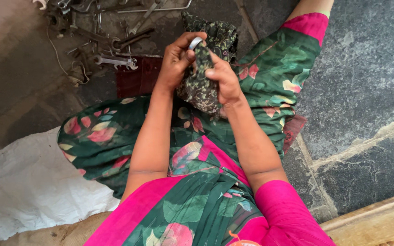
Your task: The person sits on the floor and scrubs various metal tools, including wrenches and a screwdriver, using a dark cloth. They wipe each tool individually and place them back on the floor.
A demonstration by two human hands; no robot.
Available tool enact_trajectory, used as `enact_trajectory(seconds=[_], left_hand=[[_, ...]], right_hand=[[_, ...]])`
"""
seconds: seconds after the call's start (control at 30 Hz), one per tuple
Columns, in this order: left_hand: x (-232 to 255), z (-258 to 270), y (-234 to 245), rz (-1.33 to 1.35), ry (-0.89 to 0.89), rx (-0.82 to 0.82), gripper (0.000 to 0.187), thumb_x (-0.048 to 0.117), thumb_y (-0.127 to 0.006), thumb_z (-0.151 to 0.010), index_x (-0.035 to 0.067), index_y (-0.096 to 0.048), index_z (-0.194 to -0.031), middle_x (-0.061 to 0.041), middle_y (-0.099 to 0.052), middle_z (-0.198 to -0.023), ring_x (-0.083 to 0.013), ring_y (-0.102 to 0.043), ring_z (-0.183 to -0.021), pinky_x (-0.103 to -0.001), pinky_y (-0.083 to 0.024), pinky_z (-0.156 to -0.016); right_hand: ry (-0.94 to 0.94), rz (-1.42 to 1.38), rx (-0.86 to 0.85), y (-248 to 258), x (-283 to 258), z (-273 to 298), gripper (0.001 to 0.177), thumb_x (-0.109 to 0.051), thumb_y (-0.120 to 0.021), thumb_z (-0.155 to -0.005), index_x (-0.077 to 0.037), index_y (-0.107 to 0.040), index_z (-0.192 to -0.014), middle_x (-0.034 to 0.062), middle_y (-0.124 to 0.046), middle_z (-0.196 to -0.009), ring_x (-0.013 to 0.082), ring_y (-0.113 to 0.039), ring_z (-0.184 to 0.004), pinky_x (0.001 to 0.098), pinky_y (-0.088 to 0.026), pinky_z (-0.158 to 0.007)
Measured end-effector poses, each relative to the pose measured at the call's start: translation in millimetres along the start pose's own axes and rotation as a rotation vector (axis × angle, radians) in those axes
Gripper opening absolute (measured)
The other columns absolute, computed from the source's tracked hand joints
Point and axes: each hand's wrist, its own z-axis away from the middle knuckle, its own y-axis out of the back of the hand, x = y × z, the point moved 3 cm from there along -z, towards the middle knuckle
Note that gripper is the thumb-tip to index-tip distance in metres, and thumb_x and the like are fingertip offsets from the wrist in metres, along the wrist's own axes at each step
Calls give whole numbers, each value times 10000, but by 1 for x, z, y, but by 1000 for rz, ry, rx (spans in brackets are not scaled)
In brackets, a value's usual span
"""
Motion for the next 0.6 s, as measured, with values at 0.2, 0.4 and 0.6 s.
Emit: enact_trajectory(seconds=[0.2,0.4,0.6], left_hand=[[-2,0,4,-54,8,-36,539,447,-769,-975,48,-690,-1328,2,-663,-1201,-123,-629,-1148,-286,-499,-1037],[-2,-6,4,-44,38,-75,523,433,-767,-988,38,-692,-1324,19,-636,-1193,-97,-583,-1079,-271,-475,-954],[-7,-10,2,-56,11,-101,501,412,-759,-1014,35,-694,-1339,27,-622,-1165,-82,-574,-1030,-243,-464,-919]], right_hand=[[266,1344,-3,-10,-31,3,564,-10,-542,-892,-42,-585,-1454,111,-528,-1018,277,-586,-956,385,-496,-879],[735,2006,105,-35,-46,7,534,-9,-655,-826,-155,-681,-1339,104,-576,-1067,305,-558,-962,430,-417,-819],[859,2011,181,-35,-49,6,494,-21,-697,-854,-180,-696,-1322,86,-588,-1075,283,-548,-949,427,-410,-826]])
